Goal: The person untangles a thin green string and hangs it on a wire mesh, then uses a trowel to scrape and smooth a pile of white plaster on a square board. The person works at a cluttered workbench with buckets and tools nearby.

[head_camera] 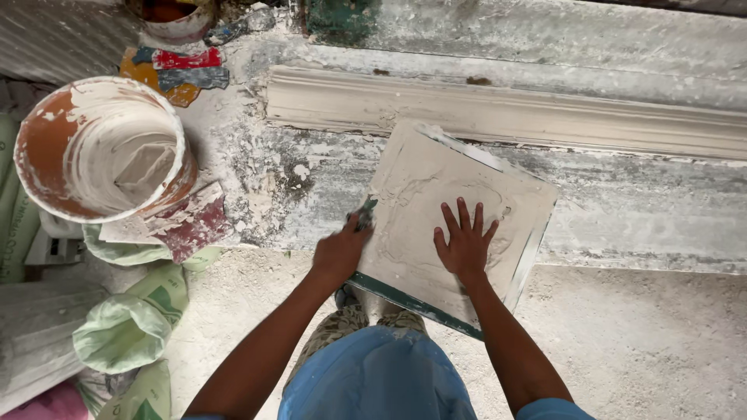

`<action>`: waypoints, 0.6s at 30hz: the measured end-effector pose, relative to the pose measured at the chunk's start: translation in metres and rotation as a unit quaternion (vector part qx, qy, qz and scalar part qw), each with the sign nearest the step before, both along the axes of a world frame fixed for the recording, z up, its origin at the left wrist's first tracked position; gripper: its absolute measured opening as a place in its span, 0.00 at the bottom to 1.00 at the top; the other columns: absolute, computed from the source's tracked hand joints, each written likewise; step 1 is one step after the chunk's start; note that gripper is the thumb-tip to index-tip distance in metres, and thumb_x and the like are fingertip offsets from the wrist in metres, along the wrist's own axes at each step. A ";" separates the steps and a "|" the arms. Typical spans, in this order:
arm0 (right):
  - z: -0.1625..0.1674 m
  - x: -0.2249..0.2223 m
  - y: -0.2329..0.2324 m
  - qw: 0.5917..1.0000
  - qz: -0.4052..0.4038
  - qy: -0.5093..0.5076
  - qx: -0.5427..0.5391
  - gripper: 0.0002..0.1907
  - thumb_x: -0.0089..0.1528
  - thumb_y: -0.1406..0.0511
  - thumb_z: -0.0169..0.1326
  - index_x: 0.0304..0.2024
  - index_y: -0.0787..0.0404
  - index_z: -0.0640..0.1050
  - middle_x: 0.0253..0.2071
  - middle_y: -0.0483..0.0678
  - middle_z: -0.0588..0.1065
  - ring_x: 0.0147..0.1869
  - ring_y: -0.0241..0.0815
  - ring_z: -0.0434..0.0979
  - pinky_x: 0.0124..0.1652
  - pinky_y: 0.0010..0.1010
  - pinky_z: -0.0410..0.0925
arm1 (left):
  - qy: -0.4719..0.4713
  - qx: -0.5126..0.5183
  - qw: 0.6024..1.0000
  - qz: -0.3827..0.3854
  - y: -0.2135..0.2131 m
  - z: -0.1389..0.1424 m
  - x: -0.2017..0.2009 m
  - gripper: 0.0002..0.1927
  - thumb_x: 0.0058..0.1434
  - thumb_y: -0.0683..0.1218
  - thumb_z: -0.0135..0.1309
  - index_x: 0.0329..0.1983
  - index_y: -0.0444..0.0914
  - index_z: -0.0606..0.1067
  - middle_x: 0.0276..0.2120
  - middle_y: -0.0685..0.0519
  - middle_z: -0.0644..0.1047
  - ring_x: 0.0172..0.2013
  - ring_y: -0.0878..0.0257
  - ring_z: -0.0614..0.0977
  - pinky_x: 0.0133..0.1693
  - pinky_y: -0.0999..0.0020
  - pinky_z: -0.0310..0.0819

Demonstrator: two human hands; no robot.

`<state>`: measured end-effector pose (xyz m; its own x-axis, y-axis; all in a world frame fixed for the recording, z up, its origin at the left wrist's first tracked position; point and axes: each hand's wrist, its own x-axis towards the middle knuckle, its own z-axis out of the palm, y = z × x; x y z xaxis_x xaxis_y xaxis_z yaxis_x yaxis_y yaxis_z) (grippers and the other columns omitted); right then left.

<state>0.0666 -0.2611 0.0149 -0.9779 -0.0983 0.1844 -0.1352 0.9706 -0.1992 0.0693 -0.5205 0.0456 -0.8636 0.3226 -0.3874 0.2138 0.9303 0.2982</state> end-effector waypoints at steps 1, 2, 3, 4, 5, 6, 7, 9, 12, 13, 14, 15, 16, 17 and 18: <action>0.000 0.000 0.000 1.000 -0.002 -0.002 -0.001 0.29 0.67 0.49 0.46 0.71 0.42 0.67 0.78 0.49 0.57 0.81 0.66 0.44 0.65 0.81 0.38 | -0.024 -0.017 1.000 -0.006 -0.010 0.005 0.016 0.34 0.58 0.36 0.48 0.67 0.53 0.66 0.73 0.43 0.55 0.36 0.46 0.85 0.32 0.53 0.82; -0.001 0.000 0.000 1.000 -0.003 -0.001 -0.001 0.29 0.67 0.49 0.45 0.71 0.42 0.67 0.78 0.49 0.57 0.82 0.66 0.44 0.65 0.81 0.38 | -0.037 -0.020 0.999 0.005 -0.017 0.009 0.031 0.34 0.58 0.36 0.48 0.68 0.53 0.65 0.74 0.44 0.54 0.36 0.47 0.86 0.32 0.53 0.82; -0.001 0.000 0.000 1.000 -0.004 0.001 -0.002 0.29 0.67 0.49 0.45 0.72 0.42 0.67 0.78 0.48 0.57 0.82 0.65 0.44 0.65 0.80 0.38 | -0.048 -0.023 0.998 0.016 -0.024 0.012 0.041 0.34 0.58 0.35 0.48 0.68 0.54 0.65 0.74 0.44 0.54 0.36 0.47 0.86 0.31 0.53 0.82; -0.001 0.000 0.000 1.000 -0.004 0.009 -0.002 0.29 0.67 0.50 0.45 0.72 0.42 0.67 0.78 0.48 0.57 0.82 0.65 0.45 0.66 0.80 0.38 | -0.055 -0.025 0.998 0.028 -0.026 0.012 0.042 0.35 0.58 0.35 0.48 0.68 0.54 0.65 0.74 0.45 0.54 0.35 0.47 0.86 0.30 0.53 0.82; -0.001 0.000 0.000 1.000 -0.004 0.008 -0.003 0.29 0.67 0.50 0.45 0.72 0.42 0.67 0.78 0.48 0.57 0.82 0.65 0.45 0.66 0.80 0.38 | -0.035 -0.006 0.999 0.025 -0.024 0.012 0.039 0.33 0.60 0.36 0.47 0.67 0.52 0.66 0.74 0.44 0.55 0.35 0.47 0.86 0.31 0.53 0.82; 0.000 -0.001 0.000 1.000 -0.005 0.007 -0.004 0.29 0.67 0.50 0.45 0.71 0.41 0.67 0.78 0.48 0.57 0.82 0.65 0.45 0.66 0.80 0.38 | -0.017 0.012 1.000 0.020 -0.018 0.010 0.026 0.31 0.61 0.36 0.46 0.67 0.51 0.66 0.74 0.43 0.56 0.35 0.48 0.86 0.32 0.53 0.82; 0.000 0.000 0.001 1.000 -0.005 0.001 -0.003 0.29 0.67 0.49 0.45 0.71 0.41 0.67 0.77 0.48 0.57 0.82 0.65 0.45 0.66 0.80 0.38 | -0.003 0.033 0.999 0.016 -0.009 0.007 0.011 0.29 0.63 0.37 0.45 0.66 0.50 0.67 0.73 0.43 0.57 0.34 0.48 0.86 0.32 0.53 0.82; 0.002 0.000 0.001 1.000 -0.002 -0.013 0.008 0.30 0.67 0.49 0.46 0.72 0.42 0.67 0.77 0.49 0.57 0.81 0.66 0.45 0.65 0.80 0.38 | 0.044 0.054 0.997 0.024 0.015 0.000 -0.034 0.24 0.66 0.41 0.44 0.65 0.50 0.71 0.69 0.39 0.62 0.38 0.45 0.85 0.40 0.52 0.81; 0.005 0.001 0.002 1.000 -0.005 -0.005 0.019 0.30 0.67 0.49 0.46 0.72 0.42 0.67 0.77 0.49 0.57 0.81 0.66 0.45 0.66 0.79 0.38 | 0.041 0.045 0.998 0.018 0.037 0.008 -0.075 0.23 0.69 0.40 0.42 0.65 0.49 0.72 0.62 0.42 0.70 0.43 0.46 0.84 0.43 0.51 0.81; 0.006 0.001 0.002 1.000 -0.003 0.000 0.023 0.29 0.68 0.49 0.46 0.72 0.42 0.67 0.77 0.49 0.57 0.81 0.66 0.45 0.66 0.79 0.38 | 0.040 0.058 0.997 0.016 0.037 0.007 -0.076 0.23 0.66 0.40 0.42 0.64 0.49 0.72 0.66 0.43 0.66 0.43 0.45 0.84 0.42 0.51 0.81; 0.007 0.000 0.003 1.000 -0.007 0.000 0.019 0.30 0.67 0.49 0.46 0.72 0.42 0.67 0.77 0.49 0.57 0.81 0.66 0.46 0.66 0.79 0.38 | 0.037 0.070 0.997 0.018 0.033 0.007 -0.071 0.24 0.64 0.39 0.43 0.62 0.48 0.71 0.70 0.43 0.63 0.42 0.45 0.84 0.41 0.51 0.81; 0.007 0.000 0.002 1.000 -0.009 -0.004 0.011 0.30 0.67 0.49 0.46 0.72 0.41 0.67 0.77 0.48 0.57 0.81 0.66 0.46 0.66 0.78 0.38 | 0.019 0.063 0.998 0.016 0.026 0.010 -0.059 0.25 0.63 0.38 0.42 0.63 0.50 0.71 0.71 0.44 0.62 0.41 0.45 0.84 0.42 0.50 0.81; 0.007 -0.001 0.003 1.000 -0.013 -0.008 0.002 0.30 0.67 0.49 0.46 0.71 0.41 0.67 0.77 0.48 0.57 0.81 0.65 0.46 0.67 0.78 0.38 | -0.001 0.055 0.998 0.014 0.017 0.013 -0.044 0.27 0.63 0.38 0.42 0.63 0.52 0.71 0.71 0.46 0.61 0.41 0.45 0.84 0.42 0.50 0.80; 0.006 -0.002 0.002 1.000 -0.016 -0.007 0.005 0.30 0.67 0.49 0.46 0.71 0.41 0.67 0.77 0.48 0.57 0.81 0.65 0.46 0.67 0.78 0.38 | -0.024 0.033 0.999 0.024 0.008 0.015 -0.028 0.28 0.64 0.37 0.41 0.65 0.52 0.69 0.72 0.45 0.57 0.40 0.44 0.85 0.41 0.50 0.81; 0.005 -0.002 0.002 1.000 -0.018 -0.008 0.009 0.30 0.67 0.49 0.46 0.71 0.40 0.67 0.77 0.48 0.57 0.81 0.65 0.46 0.67 0.77 0.38 | -0.050 0.012 0.998 0.034 0.002 0.016 -0.015 0.29 0.64 0.37 0.41 0.67 0.53 0.67 0.73 0.45 0.54 0.39 0.44 0.85 0.39 0.49 0.82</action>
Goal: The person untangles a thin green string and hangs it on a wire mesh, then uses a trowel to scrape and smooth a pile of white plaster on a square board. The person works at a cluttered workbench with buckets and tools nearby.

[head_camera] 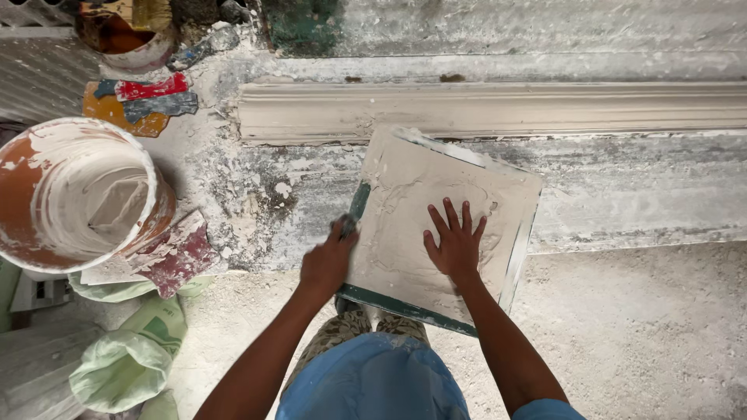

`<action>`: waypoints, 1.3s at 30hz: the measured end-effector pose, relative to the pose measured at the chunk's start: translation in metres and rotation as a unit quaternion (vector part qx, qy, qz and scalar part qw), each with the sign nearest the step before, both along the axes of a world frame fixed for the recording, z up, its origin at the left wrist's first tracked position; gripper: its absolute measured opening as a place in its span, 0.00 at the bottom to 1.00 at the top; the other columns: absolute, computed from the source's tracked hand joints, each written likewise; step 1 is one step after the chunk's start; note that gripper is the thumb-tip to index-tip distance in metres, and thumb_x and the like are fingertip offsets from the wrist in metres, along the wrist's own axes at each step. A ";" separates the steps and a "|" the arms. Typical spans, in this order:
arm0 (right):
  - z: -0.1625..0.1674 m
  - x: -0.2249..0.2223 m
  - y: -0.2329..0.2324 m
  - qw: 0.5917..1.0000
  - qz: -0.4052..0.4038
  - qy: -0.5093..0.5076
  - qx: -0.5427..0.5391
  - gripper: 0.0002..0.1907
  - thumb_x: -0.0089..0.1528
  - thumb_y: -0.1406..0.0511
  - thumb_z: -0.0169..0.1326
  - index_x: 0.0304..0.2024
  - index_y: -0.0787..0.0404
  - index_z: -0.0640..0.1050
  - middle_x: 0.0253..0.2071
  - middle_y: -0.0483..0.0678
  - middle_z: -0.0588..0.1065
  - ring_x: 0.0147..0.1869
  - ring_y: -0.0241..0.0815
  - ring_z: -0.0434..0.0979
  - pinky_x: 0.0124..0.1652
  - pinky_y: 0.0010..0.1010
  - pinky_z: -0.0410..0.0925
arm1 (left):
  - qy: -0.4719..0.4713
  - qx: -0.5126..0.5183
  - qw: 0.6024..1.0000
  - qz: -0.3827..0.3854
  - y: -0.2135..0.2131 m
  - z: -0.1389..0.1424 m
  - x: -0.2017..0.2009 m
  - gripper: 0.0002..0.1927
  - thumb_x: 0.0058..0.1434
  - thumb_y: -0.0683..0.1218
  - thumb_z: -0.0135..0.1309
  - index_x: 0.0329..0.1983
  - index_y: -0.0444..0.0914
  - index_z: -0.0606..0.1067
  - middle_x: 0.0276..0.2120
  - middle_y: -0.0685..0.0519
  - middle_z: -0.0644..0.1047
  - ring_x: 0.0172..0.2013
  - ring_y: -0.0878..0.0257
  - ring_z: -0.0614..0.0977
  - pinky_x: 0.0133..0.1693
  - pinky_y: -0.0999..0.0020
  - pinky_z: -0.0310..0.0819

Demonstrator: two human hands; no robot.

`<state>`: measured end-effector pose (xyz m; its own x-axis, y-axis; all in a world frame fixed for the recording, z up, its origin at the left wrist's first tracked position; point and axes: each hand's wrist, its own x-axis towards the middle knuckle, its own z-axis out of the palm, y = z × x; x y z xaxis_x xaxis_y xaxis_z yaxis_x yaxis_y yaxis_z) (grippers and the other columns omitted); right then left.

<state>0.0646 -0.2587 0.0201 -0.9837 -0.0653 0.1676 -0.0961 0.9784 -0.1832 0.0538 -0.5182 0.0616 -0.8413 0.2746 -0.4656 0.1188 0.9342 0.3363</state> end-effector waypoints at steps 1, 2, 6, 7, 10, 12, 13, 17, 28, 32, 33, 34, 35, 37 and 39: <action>-0.001 -0.001 0.000 1.000 -0.001 0.001 0.004 0.29 0.67 0.49 0.46 0.71 0.40 0.67 0.77 0.47 0.57 0.81 0.65 0.46 0.67 0.77 0.38 | -0.018 0.006 1.000 0.014 -0.002 0.000 0.004 0.28 0.65 0.38 0.40 0.66 0.54 0.67 0.74 0.47 0.54 0.40 0.45 0.85 0.40 0.50 0.82; -0.001 -0.002 0.000 1.000 -0.001 0.003 0.002 0.30 0.67 0.49 0.46 0.71 0.40 0.67 0.77 0.47 0.57 0.81 0.65 0.46 0.67 0.77 0.38 | -0.033 0.011 0.999 0.029 -0.003 0.000 0.000 0.27 0.66 0.38 0.40 0.65 0.55 0.68 0.74 0.48 0.54 0.40 0.46 0.85 0.41 0.50 0.82; -0.003 -0.001 0.001 1.000 -0.001 -0.014 0.004 0.30 0.66 0.49 0.46 0.71 0.41 0.67 0.77 0.48 0.57 0.80 0.66 0.46 0.67 0.77 0.37 | 0.053 0.038 0.997 0.027 0.018 -0.005 -0.075 0.21 0.69 0.43 0.42 0.62 0.51 0.74 0.65 0.45 0.68 0.51 0.44 0.81 0.50 0.48 0.77; -0.002 -0.001 0.001 1.000 -0.001 -0.014 0.007 0.30 0.66 0.49 0.46 0.71 0.41 0.67 0.77 0.48 0.57 0.80 0.66 0.46 0.66 0.77 0.37 | 0.053 0.023 0.998 0.021 0.022 -0.004 -0.093 0.20 0.71 0.43 0.42 0.62 0.50 0.76 0.62 0.45 0.73 0.55 0.46 0.81 0.54 0.50 0.76; 0.001 0.000 0.000 1.000 -0.016 -0.012 -0.002 0.29 0.67 0.49 0.46 0.71 0.40 0.67 0.77 0.46 0.58 0.81 0.64 0.47 0.68 0.76 0.38 | 0.045 0.069 0.997 0.008 0.018 0.000 -0.099 0.24 0.65 0.41 0.43 0.63 0.52 0.74 0.64 0.48 0.72 0.54 0.46 0.81 0.53 0.50 0.76; -0.001 0.000 0.000 1.000 -0.015 -0.014 0.001 0.30 0.65 0.49 0.46 0.70 0.40 0.67 0.76 0.48 0.58 0.80 0.65 0.47 0.66 0.77 0.37 | 0.045 0.079 0.996 0.006 0.010 -0.005 -0.068 0.24 0.65 0.41 0.45 0.64 0.52 0.71 0.69 0.46 0.63 0.49 0.43 0.80 0.46 0.49 0.77; -0.001 -0.001 0.000 1.000 -0.016 -0.015 0.003 0.30 0.65 0.49 0.47 0.70 0.40 0.67 0.76 0.48 0.58 0.80 0.65 0.46 0.66 0.77 0.37 | 0.050 0.042 0.998 -0.006 0.008 -0.006 -0.049 0.26 0.65 0.40 0.45 0.66 0.53 0.70 0.71 0.45 0.61 0.46 0.44 0.83 0.44 0.50 0.79; -0.002 -0.001 0.000 1.000 -0.014 -0.014 0.000 0.29 0.66 0.50 0.47 0.71 0.40 0.67 0.77 0.46 0.58 0.81 0.64 0.47 0.67 0.77 0.37 | 0.036 -0.019 0.999 -0.023 0.015 -0.013 -0.022 0.32 0.59 0.37 0.49 0.68 0.50 0.67 0.73 0.40 0.56 0.38 0.44 0.85 0.37 0.52 0.82; 0.007 -0.002 0.002 1.000 -0.013 -0.011 0.004 0.30 0.66 0.49 0.47 0.71 0.41 0.67 0.76 0.47 0.58 0.80 0.64 0.46 0.66 0.77 0.38 | 0.048 0.023 0.998 -0.022 0.043 0.004 -0.075 0.24 0.64 0.39 0.43 0.63 0.47 0.69 0.69 0.41 0.60 0.45 0.42 0.83 0.43 0.46 0.79; 0.007 -0.004 0.001 0.999 -0.018 -0.032 0.002 0.30 0.65 0.49 0.47 0.70 0.40 0.67 0.76 0.46 0.57 0.80 0.64 0.46 0.67 0.76 0.37 | 0.085 0.058 0.995 0.007 0.047 0.001 -0.086 0.24 0.65 0.40 0.41 0.65 0.44 0.68 0.69 0.40 0.62 0.44 0.41 0.83 0.42 0.46 0.79; 0.007 -0.004 -0.001 0.999 -0.016 -0.029 -0.001 0.30 0.65 0.49 0.47 0.70 0.40 0.67 0.76 0.46 0.57 0.80 0.64 0.46 0.67 0.75 0.37 | 0.105 0.074 0.992 0.013 0.054 0.001 -0.103 0.22 0.67 0.41 0.41 0.65 0.41 0.67 0.68 0.41 0.64 0.44 0.41 0.83 0.41 0.46 0.80; 0.007 -0.004 0.000 1.000 -0.016 -0.024 -0.003 0.30 0.65 0.49 0.47 0.70 0.40 0.67 0.76 0.46 0.57 0.81 0.64 0.46 0.68 0.75 0.37 | 0.118 0.057 0.991 0.004 0.065 0.003 -0.125 0.19 0.69 0.42 0.42 0.62 0.44 0.71 0.69 0.41 0.65 0.47 0.43 0.83 0.45 0.48 0.80; 0.006 -0.004 -0.001 0.999 -0.016 -0.028 -0.003 0.30 0.65 0.49 0.47 0.70 0.40 0.67 0.76 0.46 0.57 0.80 0.64 0.46 0.67 0.75 0.37 | 0.134 0.039 0.990 -0.008 0.073 0.009 -0.139 0.17 0.70 0.44 0.43 0.58 0.47 0.75 0.70 0.42 0.65 0.50 0.45 0.83 0.49 0.50 0.80; 0.006 -0.004 0.000 0.999 -0.017 -0.029 0.005 0.29 0.65 0.49 0.48 0.70 0.40 0.67 0.76 0.47 0.57 0.80 0.64 0.46 0.67 0.75 0.37 | 0.122 0.037 0.992 -0.007 0.078 0.011 -0.149 0.19 0.68 0.43 0.42 0.60 0.47 0.73 0.71 0.41 0.62 0.47 0.45 0.84 0.47 0.50 0.80; 0.006 -0.005 0.001 1.000 -0.016 -0.020 0.003 0.29 0.65 0.49 0.48 0.70 0.40 0.67 0.76 0.46 0.58 0.80 0.64 0.46 0.67 0.75 0.37 | 0.084 0.034 0.996 0.001 0.075 0.012 -0.144 0.20 0.68 0.43 0.41 0.62 0.47 0.71 0.72 0.43 0.60 0.46 0.44 0.83 0.45 0.49 0.80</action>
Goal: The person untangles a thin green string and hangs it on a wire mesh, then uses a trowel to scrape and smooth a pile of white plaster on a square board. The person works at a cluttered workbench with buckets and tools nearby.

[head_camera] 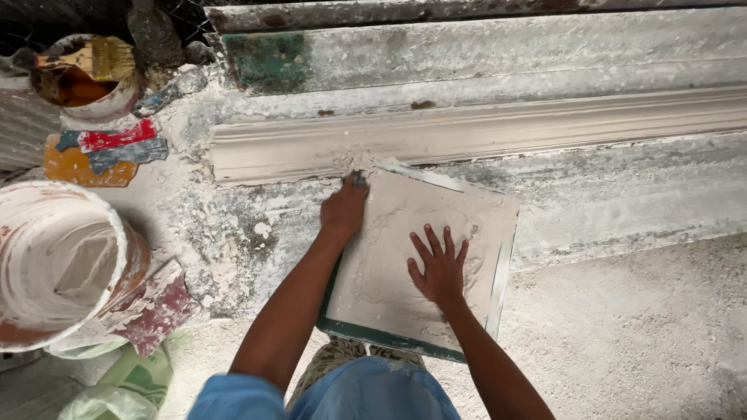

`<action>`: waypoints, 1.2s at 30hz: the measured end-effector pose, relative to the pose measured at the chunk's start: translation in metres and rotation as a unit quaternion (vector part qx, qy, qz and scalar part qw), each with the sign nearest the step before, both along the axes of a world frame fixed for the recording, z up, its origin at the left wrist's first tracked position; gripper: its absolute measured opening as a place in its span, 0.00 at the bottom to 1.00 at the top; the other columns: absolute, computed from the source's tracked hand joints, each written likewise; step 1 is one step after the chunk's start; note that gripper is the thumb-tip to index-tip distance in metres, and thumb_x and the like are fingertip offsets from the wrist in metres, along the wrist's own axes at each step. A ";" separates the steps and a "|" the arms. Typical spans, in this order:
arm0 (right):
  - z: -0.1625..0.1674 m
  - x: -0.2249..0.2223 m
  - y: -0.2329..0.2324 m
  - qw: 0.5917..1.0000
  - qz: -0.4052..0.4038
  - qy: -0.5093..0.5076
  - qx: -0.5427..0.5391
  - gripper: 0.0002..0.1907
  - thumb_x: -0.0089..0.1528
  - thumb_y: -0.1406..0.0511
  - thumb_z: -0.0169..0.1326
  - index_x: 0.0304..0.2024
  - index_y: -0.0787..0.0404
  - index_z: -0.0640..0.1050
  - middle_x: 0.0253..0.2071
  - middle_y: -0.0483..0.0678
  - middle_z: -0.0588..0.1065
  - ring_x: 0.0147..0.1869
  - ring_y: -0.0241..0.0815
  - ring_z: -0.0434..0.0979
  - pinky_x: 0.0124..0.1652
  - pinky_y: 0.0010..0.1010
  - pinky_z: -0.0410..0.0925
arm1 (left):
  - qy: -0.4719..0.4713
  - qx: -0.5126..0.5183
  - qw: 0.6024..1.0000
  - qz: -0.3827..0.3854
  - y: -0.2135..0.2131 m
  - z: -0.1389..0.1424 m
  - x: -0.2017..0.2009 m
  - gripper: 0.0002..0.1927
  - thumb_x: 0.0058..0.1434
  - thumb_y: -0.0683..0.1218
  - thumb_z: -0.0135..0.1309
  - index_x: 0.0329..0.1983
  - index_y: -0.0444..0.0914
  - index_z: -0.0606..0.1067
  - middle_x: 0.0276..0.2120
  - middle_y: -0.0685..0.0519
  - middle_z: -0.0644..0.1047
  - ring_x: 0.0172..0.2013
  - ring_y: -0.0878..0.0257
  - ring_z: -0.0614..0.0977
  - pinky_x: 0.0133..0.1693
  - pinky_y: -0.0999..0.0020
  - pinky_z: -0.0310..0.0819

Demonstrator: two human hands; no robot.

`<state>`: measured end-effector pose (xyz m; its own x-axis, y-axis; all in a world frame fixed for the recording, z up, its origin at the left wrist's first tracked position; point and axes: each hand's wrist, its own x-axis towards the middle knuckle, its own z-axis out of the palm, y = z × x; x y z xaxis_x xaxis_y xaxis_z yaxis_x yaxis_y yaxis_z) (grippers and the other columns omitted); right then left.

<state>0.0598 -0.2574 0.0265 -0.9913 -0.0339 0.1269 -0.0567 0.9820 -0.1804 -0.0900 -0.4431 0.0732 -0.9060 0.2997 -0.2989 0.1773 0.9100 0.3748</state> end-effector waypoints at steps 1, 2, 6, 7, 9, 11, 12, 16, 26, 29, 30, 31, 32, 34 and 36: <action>0.000 -0.001 0.000 1.000 0.000 0.003 -0.004 0.29 0.65 0.49 0.48 0.70 0.40 0.67 0.76 0.46 0.58 0.80 0.64 0.47 0.67 0.75 0.37 | -0.030 -0.003 1.000 0.003 -0.005 0.000 0.009 0.20 0.69 0.45 0.40 0.63 0.47 0.70 0.72 0.44 0.59 0.45 0.44 0.83 0.45 0.48 0.79; -0.001 -0.001 0.001 1.000 0.000 0.003 -0.004 0.30 0.65 0.49 0.48 0.70 0.40 0.68 0.76 0.46 0.58 0.80 0.64 0.47 0.67 0.76 0.37 | -0.060 -0.006 0.998 0.007 -0.010 0.001 0.016 0.19 0.70 0.46 0.39 0.63 0.48 0.69 0.71 0.46 0.59 0.45 0.44 0.83 0.45 0.47 0.78; -0.001 -0.002 0.001 1.000 -0.005 -0.009 -0.003 0.30 0.64 0.49 0.49 0.69 0.40 0.68 0.75 0.46 0.58 0.79 0.64 0.47 0.67 0.76 0.37 | 0.008 0.014 1.000 0.003 -0.007 0.001 0.009 0.22 0.65 0.40 0.42 0.62 0.45 0.70 0.70 0.45 0.61 0.45 0.44 0.83 0.41 0.48 0.81; -0.001 -0.001 0.001 1.000 -0.005 -0.016 -0.003 0.30 0.64 0.50 0.49 0.69 0.40 0.68 0.75 0.46 0.58 0.79 0.64 0.47 0.67 0.76 0.37 | 0.016 0.006 1.000 0.002 0.000 0.001 -0.006 0.19 0.68 0.42 0.42 0.61 0.46 0.72 0.68 0.45 0.64 0.46 0.44 0.83 0.43 0.48 0.80; 0.001 0.000 0.000 1.000 -0.003 -0.010 0.002 0.30 0.64 0.50 0.49 0.69 0.40 0.68 0.75 0.46 0.59 0.80 0.64 0.47 0.67 0.76 0.38 | 0.032 -0.006 0.999 -0.007 0.009 0.006 -0.026 0.17 0.69 0.43 0.43 0.59 0.46 0.74 0.66 0.45 0.68 0.46 0.44 0.84 0.46 0.49 0.80; 0.003 0.000 0.000 1.000 -0.009 -0.003 0.003 0.30 0.64 0.50 0.50 0.69 0.40 0.68 0.75 0.45 0.59 0.80 0.63 0.48 0.67 0.76 0.38 | 0.041 -0.013 0.999 -0.023 0.011 0.008 -0.029 0.17 0.67 0.41 0.45 0.57 0.45 0.75 0.63 0.44 0.71 0.48 0.46 0.84 0.47 0.50 0.80; 0.004 0.000 0.001 1.000 -0.011 -0.001 -0.002 0.30 0.64 0.50 0.50 0.69 0.40 0.68 0.75 0.45 0.59 0.80 0.63 0.48 0.67 0.76 0.38 | 0.024 -0.009 0.999 -0.022 0.011 0.010 -0.026 0.17 0.67 0.41 0.44 0.58 0.45 0.74 0.64 0.44 0.69 0.46 0.45 0.84 0.46 0.49 0.80; 0.005 -0.003 0.000 1.000 -0.007 -0.004 -0.009 0.30 0.63 0.50 0.50 0.69 0.40 0.68 0.75 0.46 0.59 0.80 0.63 0.47 0.67 0.76 0.38 | -0.010 0.000 1.000 -0.004 -0.001 0.017 0.009 0.24 0.64 0.40 0.43 0.63 0.49 0.70 0.69 0.42 0.62 0.43 0.43 0.84 0.44 0.48 0.79; -0.012 0.000 0.002 1.000 0.002 -0.008 0.004 0.30 0.65 0.48 0.47 0.71 0.40 0.66 0.77 0.47 0.56 0.81 0.63 0.45 0.67 0.75 0.36 | 0.102 0.203 0.969 0.102 -0.049 -0.025 0.025 0.19 0.68 0.45 0.44 0.60 0.35 0.70 0.49 0.36 0.78 0.48 0.39 0.80 0.49 0.46 0.74; -0.019 0.000 0.003 1.000 -0.003 -0.021 0.001 0.31 0.65 0.49 0.47 0.71 0.40 0.66 0.77 0.46 0.56 0.81 0.64 0.45 0.67 0.76 0.35 | 0.028 0.167 0.979 0.109 -0.115 -0.043 0.116 0.16 0.71 0.48 0.44 0.53 0.35 0.74 0.43 0.38 0.80 0.42 0.43 0.82 0.46 0.51 0.77; -0.022 0.000 0.003 1.000 -0.004 -0.021 0.004 0.31 0.65 0.49 0.47 0.70 0.40 0.66 0.77 0.46 0.56 0.81 0.64 0.45 0.67 0.76 0.35 | 0.029 0.179 0.978 0.100 -0.134 -0.045 0.147 0.16 0.70 0.49 0.46 0.54 0.36 0.75 0.41 0.37 0.80 0.40 0.40 0.81 0.43 0.48 0.76; -0.024 0.000 0.003 1.000 -0.005 -0.020 0.007 0.30 0.65 0.49 0.47 0.70 0.39 0.66 0.77 0.46 0.56 0.81 0.63 0.45 0.67 0.76 0.35 | -0.011 0.197 0.973 0.118 -0.148 -0.046 0.172 0.16 0.69 0.52 0.47 0.51 0.39 0.77 0.41 0.40 0.81 0.38 0.43 0.84 0.40 0.50 0.78; -0.025 0.000 0.003 1.000 -0.001 -0.014 0.004 0.30 0.65 0.49 0.47 0.70 0.40 0.66 0.77 0.46 0.56 0.81 0.63 0.45 0.67 0.76 0.35 | -0.062 0.151 0.980 0.110 -0.158 -0.045 0.189 0.16 0.68 0.53 0.48 0.50 0.40 0.77 0.40 0.41 0.82 0.37 0.46 0.85 0.40 0.52 0.79; -0.026 0.000 0.002 1.000 0.004 -0.004 -0.006 0.30 0.65 0.49 0.47 0.70 0.40 0.66 0.77 0.47 0.56 0.81 0.63 0.45 0.67 0.76 0.35 | -0.071 0.128 0.986 0.086 -0.167 -0.046 0.198 0.16 0.68 0.54 0.49 0.49 0.40 0.78 0.40 0.43 0.82 0.37 0.47 0.86 0.39 0.53 0.79; -0.026 0.000 0.002 1.000 0.010 -0.008 -0.011 0.31 0.65 0.49 0.47 0.71 0.41 0.66 0.77 0.47 0.57 0.81 0.64 0.44 0.66 0.77 0.35 | 0.015 0.176 0.983 0.054 -0.159 -0.047 0.176 0.16 0.66 0.52 0.49 0.49 0.40 0.78 0.42 0.42 0.82 0.37 0.43 0.84 0.38 0.51 0.79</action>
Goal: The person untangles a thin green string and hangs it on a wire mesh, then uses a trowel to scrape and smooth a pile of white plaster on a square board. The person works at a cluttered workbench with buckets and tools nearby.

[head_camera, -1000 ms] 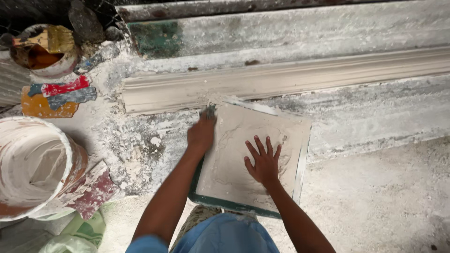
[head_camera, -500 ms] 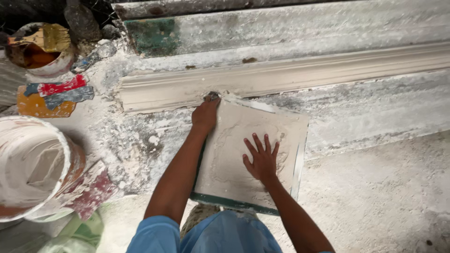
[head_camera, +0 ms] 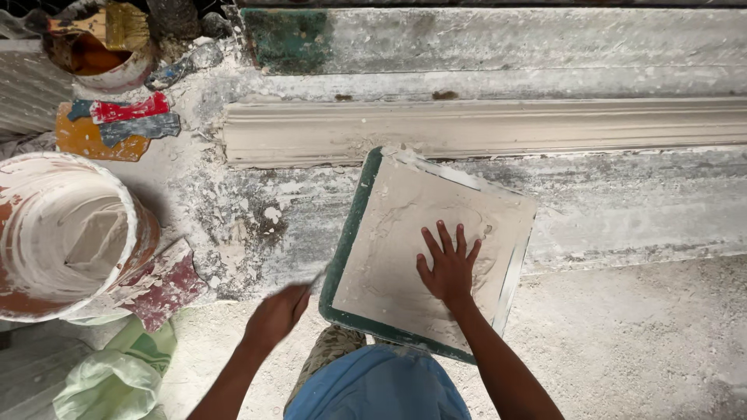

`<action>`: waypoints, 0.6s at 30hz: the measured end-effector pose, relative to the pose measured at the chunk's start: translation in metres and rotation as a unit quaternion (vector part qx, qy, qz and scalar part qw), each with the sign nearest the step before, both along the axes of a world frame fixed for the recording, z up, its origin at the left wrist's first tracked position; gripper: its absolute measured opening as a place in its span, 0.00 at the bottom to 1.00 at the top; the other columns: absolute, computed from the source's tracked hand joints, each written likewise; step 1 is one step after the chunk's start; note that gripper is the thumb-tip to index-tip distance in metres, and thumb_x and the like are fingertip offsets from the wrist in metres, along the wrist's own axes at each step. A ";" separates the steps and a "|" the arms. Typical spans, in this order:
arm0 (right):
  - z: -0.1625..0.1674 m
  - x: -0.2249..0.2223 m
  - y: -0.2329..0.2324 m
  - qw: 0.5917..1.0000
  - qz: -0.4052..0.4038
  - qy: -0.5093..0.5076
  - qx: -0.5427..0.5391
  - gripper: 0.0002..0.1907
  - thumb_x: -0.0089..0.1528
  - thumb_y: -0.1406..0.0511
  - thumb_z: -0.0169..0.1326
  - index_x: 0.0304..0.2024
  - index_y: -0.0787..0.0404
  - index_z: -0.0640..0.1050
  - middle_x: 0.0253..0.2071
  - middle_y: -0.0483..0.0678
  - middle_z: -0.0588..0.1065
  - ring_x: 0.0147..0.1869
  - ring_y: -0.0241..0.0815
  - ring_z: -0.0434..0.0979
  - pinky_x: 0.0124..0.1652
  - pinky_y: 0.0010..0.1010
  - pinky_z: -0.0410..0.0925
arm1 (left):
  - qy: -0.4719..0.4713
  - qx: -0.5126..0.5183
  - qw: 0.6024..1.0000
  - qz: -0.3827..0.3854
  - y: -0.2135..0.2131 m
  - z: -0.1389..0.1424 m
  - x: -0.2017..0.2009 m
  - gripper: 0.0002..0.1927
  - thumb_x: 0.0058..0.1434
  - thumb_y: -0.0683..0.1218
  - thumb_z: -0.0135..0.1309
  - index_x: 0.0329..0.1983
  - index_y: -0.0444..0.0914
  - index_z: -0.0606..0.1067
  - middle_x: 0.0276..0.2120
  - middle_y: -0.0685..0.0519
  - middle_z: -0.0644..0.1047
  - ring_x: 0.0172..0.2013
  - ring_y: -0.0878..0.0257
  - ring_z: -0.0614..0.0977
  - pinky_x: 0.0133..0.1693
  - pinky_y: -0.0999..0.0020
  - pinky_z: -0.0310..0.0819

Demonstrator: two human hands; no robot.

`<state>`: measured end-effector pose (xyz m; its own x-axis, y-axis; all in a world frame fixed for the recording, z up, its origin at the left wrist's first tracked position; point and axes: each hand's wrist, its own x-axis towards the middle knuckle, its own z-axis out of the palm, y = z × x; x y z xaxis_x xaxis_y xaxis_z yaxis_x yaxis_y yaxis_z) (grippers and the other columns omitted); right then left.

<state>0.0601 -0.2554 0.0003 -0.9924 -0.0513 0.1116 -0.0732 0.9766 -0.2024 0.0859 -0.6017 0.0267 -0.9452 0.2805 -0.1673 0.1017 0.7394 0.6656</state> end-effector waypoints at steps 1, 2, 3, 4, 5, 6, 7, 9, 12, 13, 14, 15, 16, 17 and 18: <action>0.001 0.000 0.000 1.000 -0.001 0.000 0.000 0.31 0.64 0.49 0.48 0.71 0.41 0.66 0.77 0.48 0.57 0.81 0.65 0.44 0.66 0.77 0.34 | -0.034 -0.009 0.999 -0.008 0.007 -0.002 -0.021 0.15 0.69 0.52 0.47 0.48 0.40 0.79 0.41 0.43 0.82 0.35 0.46 0.85 0.39 0.53 0.80; 0.002 0.000 0.000 1.000 -0.002 0.004 0.002 0.31 0.65 0.50 0.48 0.71 0.41 0.66 0.77 0.48 0.57 0.81 0.65 0.44 0.67 0.77 0.35 | -0.068 -0.016 0.997 -0.016 0.017 -0.004 -0.046 0.15 0.71 0.53 0.45 0.46 0.41 0.79 0.39 0.44 0.82 0.34 0.49 0.85 0.40 0.54 0.80; 0.003 0.000 -0.001 1.000 -0.001 0.007 0.004 0.31 0.65 0.50 0.48 0.71 0.41 0.66 0.77 0.47 0.57 0.81 0.64 0.44 0.67 0.77 0.35 | 0.093 0.009 0.994 -0.055 0.028 -0.004 -0.071 0.16 0.70 0.51 0.45 0.47 0.38 0.79 0.40 0.40 0.81 0.33 0.44 0.83 0.37 0.50 0.79; 0.005 0.000 -0.002 1.000 0.000 0.012 0.005 0.31 0.65 0.50 0.48 0.71 0.41 0.66 0.77 0.47 0.57 0.81 0.64 0.45 0.67 0.77 0.35 | -0.020 -0.042 0.998 -0.047 0.040 -0.003 -0.097 0.18 0.74 0.53 0.41 0.43 0.38 0.78 0.35 0.42 0.79 0.31 0.48 0.82 0.39 0.52 0.79; 0.007 -0.001 -0.002 1.000 -0.003 0.009 0.009 0.31 0.65 0.50 0.48 0.71 0.41 0.66 0.77 0.47 0.57 0.81 0.64 0.45 0.67 0.76 0.35 | 0.036 -0.006 0.998 -0.059 0.050 0.001 -0.122 0.16 0.71 0.51 0.43 0.43 0.37 0.78 0.34 0.41 0.79 0.30 0.47 0.82 0.37 0.50 0.78; 0.009 -0.001 -0.003 1.000 -0.005 0.005 0.014 0.31 0.65 0.50 0.49 0.70 0.41 0.66 0.77 0.47 0.57 0.81 0.64 0.45 0.67 0.76 0.35 | 0.033 -0.009 0.998 -0.055 0.062 0.006 -0.146 0.16 0.72 0.50 0.42 0.42 0.36 0.77 0.34 0.41 0.79 0.31 0.47 0.82 0.38 0.49 0.78; 0.012 -0.001 -0.004 1.000 -0.008 0.000 0.017 0.31 0.65 0.49 0.49 0.70 0.41 0.66 0.77 0.46 0.57 0.81 0.64 0.45 0.67 0.76 0.35 | 0.028 -0.014 0.998 -0.051 0.072 0.016 -0.165 0.16 0.73 0.50 0.41 0.40 0.36 0.77 0.34 0.41 0.79 0.31 0.47 0.82 0.39 0.48 0.77; 0.017 -0.002 -0.005 1.000 -0.008 -0.004 0.011 0.31 0.64 0.50 0.49 0.70 0.41 0.67 0.77 0.47 0.57 0.80 0.64 0.45 0.67 0.76 0.35 | 0.033 -0.040 0.997 -0.052 0.087 0.033 -0.196 0.15 0.71 0.49 0.45 0.37 0.36 0.77 0.34 0.41 0.80 0.35 0.43 0.82 0.41 0.45 0.76; 0.026 -0.002 -0.006 1.000 -0.013 0.001 0.015 0.30 0.65 0.50 0.49 0.70 0.40 0.67 0.76 0.46 0.57 0.80 0.64 0.46 0.67 0.75 0.36 | 0.089 -0.026 0.995 -0.042 0.103 0.044 -0.203 0.15 0.69 0.50 0.48 0.40 0.35 0.77 0.36 0.38 0.80 0.37 0.38 0.81 0.40 0.43 0.75; 0.030 -0.002 -0.007 1.000 -0.013 0.003 0.019 0.30 0.65 0.50 0.49 0.70 0.40 0.67 0.76 0.46 0.57 0.80 0.63 0.46 0.67 0.75 0.36 | 0.052 0.000 0.999 -0.005 0.107 0.046 -0.198 0.16 0.68 0.53 0.49 0.43 0.34 0.75 0.35 0.37 0.80 0.37 0.38 0.82 0.40 0.44 0.75; 0.033 -0.002 -0.007 1.000 -0.014 0.004 0.019 0.30 0.65 0.50 0.49 0.70 0.40 0.67 0.76 0.46 0.57 0.80 0.63 0.46 0.67 0.75 0.36 | 0.015 0.027 0.999 0.034 0.110 0.045 -0.188 0.20 0.67 0.55 0.50 0.47 0.33 0.73 0.34 0.36 0.80 0.36 0.39 0.82 0.40 0.45 0.75; 0.037 -0.002 -0.009 1.000 -0.014 0.007 0.017 0.30 0.64 0.50 0.49 0.70 0.40 0.67 0.76 0.46 0.57 0.80 0.63 0.46 0.67 0.75 0.37 | -0.020 0.053 0.996 0.072 0.111 0.043 -0.176 0.24 0.65 0.57 0.52 0.51 0.32 0.71 0.33 0.35 0.80 0.36 0.39 0.82 0.39 0.46 0.76; 0.040 -0.002 -0.010 1.000 -0.015 0.010 0.016 0.31 0.64 0.49 0.49 0.70 0.40 0.67 0.76 0.46 0.57 0.80 0.62 0.46 0.67 0.75 0.37 | -0.026 0.049 0.993 0.101 0.111 0.040 -0.164 0.26 0.64 0.59 0.54 0.47 0.30 0.72 0.33 0.34 0.80 0.37 0.38 0.82 0.39 0.46 0.75; 0.042 -0.002 -0.011 1.000 -0.015 0.009 0.017 0.31 0.64 0.49 0.49 0.70 0.39 0.66 0.76 0.46 0.57 0.80 0.62 0.46 0.67 0.75 0.37 | -0.033 0.045 0.990 0.129 0.111 0.036 -0.152 0.28 0.63 0.61 0.56 0.43 0.29 0.74 0.34 0.32 0.80 0.38 0.38 0.81 0.40 0.46 0.75; 0.045 -0.003 -0.012 1.000 -0.016 0.008 0.019 0.31 0.64 0.49 0.49 0.70 0.39 0.66 0.76 0.45 0.57 0.80 0.62 0.46 0.67 0.75 0.37 | -0.041 0.044 0.989 0.136 0.110 0.032 -0.143 0.28 0.64 0.62 0.56 0.40 0.29 0.75 0.33 0.33 0.80 0.37 0.39 0.82 0.40 0.48 0.76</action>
<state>0.0570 -0.2671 0.0451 -0.9916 -0.0249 0.1270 -0.0458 0.9853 -0.1647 -0.0568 -0.4919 0.0589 -0.9720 0.0351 -0.2322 -0.1494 0.6708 0.7264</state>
